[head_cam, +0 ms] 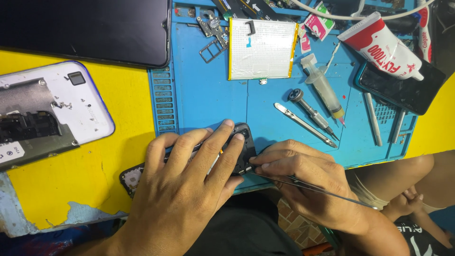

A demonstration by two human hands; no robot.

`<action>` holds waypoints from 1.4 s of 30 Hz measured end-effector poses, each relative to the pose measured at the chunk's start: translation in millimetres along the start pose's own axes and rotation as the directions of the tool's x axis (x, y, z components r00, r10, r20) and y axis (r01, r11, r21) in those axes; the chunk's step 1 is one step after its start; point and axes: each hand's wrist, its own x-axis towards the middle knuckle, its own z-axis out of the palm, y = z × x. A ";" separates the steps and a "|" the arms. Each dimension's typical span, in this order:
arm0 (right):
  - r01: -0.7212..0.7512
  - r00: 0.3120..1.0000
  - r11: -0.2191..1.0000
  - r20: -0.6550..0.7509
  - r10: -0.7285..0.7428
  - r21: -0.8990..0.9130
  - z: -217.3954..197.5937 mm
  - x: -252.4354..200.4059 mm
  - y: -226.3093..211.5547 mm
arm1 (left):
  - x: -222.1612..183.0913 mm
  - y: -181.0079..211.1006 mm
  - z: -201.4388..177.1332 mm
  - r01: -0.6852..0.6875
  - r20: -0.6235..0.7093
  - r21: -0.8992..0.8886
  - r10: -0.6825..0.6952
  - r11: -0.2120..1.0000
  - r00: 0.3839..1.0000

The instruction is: The person is disassembling a mobile phone to remove the motherboard assembly using a screwdriver and prying tools.

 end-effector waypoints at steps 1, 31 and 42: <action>0.001 1.000 1.000 0.001 -0.001 -0.001 -0.2 0.2 -0.1 | -0.3 -0.3 0.4 0.001 -0.001 0.000 -0.001 1.000 1.000; -0.052 0.936 0.973 -0.328 0.126 0.225 3.0 -32.2 27.5 | -10.0 23.5 9.7 -0.178 -0.170 0.118 0.197 0.977 0.966; 0.062 0.872 0.925 -0.471 0.133 0.376 17.1 -49.6 46.9 | -14.7 48.1 19.8 -0.185 -0.261 0.234 0.245 0.954 0.934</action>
